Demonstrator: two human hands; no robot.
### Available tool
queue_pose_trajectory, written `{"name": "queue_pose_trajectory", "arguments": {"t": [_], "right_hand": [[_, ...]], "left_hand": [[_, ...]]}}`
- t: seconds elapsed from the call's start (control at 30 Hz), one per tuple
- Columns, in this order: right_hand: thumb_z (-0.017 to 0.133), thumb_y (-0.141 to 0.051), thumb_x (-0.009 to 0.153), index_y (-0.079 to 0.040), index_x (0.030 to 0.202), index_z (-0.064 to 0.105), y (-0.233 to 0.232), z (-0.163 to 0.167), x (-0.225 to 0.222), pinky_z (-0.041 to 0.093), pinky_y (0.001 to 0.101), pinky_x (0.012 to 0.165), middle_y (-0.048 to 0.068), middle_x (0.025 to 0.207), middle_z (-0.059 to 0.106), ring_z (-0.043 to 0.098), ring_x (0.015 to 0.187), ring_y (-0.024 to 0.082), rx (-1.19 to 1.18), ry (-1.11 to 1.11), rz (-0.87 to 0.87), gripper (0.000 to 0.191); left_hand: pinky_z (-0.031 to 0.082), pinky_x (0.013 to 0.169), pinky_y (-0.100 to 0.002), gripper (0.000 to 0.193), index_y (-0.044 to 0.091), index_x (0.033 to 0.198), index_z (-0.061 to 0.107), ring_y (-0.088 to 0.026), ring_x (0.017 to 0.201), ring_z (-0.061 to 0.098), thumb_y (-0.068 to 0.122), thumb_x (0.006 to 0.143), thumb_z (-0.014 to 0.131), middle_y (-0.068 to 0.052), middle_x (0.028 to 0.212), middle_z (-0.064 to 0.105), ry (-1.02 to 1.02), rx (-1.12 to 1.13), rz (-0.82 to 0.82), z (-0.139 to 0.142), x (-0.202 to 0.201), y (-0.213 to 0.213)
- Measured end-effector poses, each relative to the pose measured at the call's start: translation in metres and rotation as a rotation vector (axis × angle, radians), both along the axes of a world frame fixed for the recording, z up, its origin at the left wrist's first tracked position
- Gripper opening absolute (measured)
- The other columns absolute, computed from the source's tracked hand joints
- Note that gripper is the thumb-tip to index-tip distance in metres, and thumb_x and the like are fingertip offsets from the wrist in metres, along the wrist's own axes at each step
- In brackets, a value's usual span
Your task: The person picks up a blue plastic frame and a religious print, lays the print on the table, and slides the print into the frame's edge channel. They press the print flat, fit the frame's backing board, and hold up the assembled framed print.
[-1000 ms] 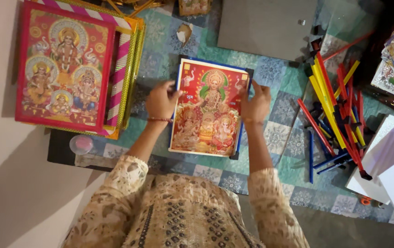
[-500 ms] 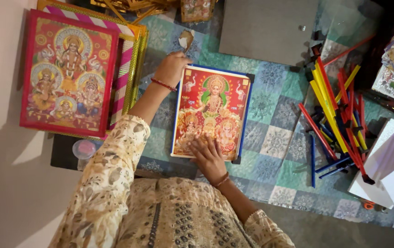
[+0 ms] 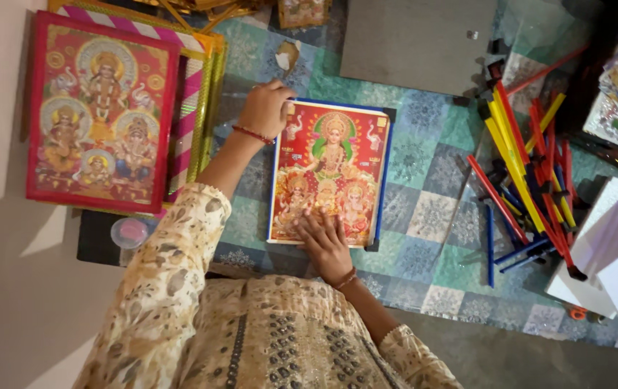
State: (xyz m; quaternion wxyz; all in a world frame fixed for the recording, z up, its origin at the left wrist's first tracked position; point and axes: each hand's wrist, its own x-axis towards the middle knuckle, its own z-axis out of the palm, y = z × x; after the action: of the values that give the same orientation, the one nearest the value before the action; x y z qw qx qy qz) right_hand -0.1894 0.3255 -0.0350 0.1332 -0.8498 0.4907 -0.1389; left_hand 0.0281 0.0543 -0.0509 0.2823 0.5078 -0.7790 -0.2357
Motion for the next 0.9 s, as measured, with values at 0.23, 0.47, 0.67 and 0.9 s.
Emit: {"name": "queue_pose_trajectory", "arguments": {"t": [0.23, 0.47, 0.67, 0.9], "right_hand": [[0.081, -0.025, 0.081, -0.019, 0.139, 0.060, -0.003, 0.008, -0.018, 0.032, 0.0562, 0.118, 0.008, 0.150, 0.049, 0.044, 0.141, 0.046, 0.176, -0.230, 0.035, 0.062], [0.077, -0.009, 0.092, -0.007, 0.129, 0.070, 0.022, 0.026, -0.094, 0.059, 0.0356, 0.085, 0.011, 0.120, 0.073, 0.071, 0.103, 0.020, 0.145, -0.468, -0.855, 0.037], [0.079, -0.023, 0.088, -0.001, 0.117, 0.074, 0.036, 0.011, -0.093, 0.062, 0.0290, 0.071, 0.012, 0.101, 0.078, 0.078, 0.086, 0.017, 0.373, -0.529, -1.011, 0.037], [0.079, -0.028, 0.089, -0.002, 0.113, 0.077, 0.039, -0.006, -0.099, 0.060, 0.0285, 0.076, 0.010, 0.094, 0.081, 0.079, 0.087, 0.015, 0.442, -0.585, -1.042, 0.035]], "left_hand": [[0.040, 0.107, -0.054, 0.110, -0.012, 0.146, 0.033, -0.054, 0.131, 0.036, 0.053, 0.074, 0.087, -0.034, 0.144, 0.039, -0.171, 0.140, -0.022, -0.010, -0.014, 0.046], [0.022, 0.127, -0.060, 0.117, -0.002, 0.165, 0.018, -0.054, 0.152, 0.026, 0.057, 0.089, 0.084, -0.037, 0.163, 0.022, 0.030, 0.202, 0.244, -0.007, -0.010, 0.174], [0.027, 0.117, -0.059, 0.118, -0.003, 0.158, 0.026, -0.054, 0.141, 0.029, 0.044, 0.071, 0.092, -0.040, 0.154, 0.027, 0.048, 0.188, 0.269, -0.010, -0.051, 0.247], [0.035, 0.116, -0.053, 0.098, -0.001, 0.156, 0.032, -0.045, 0.137, 0.041, 0.030, 0.081, 0.088, -0.028, 0.147, 0.043, 0.199, 0.302, 0.475, -0.052, -0.041, 0.278]]}}
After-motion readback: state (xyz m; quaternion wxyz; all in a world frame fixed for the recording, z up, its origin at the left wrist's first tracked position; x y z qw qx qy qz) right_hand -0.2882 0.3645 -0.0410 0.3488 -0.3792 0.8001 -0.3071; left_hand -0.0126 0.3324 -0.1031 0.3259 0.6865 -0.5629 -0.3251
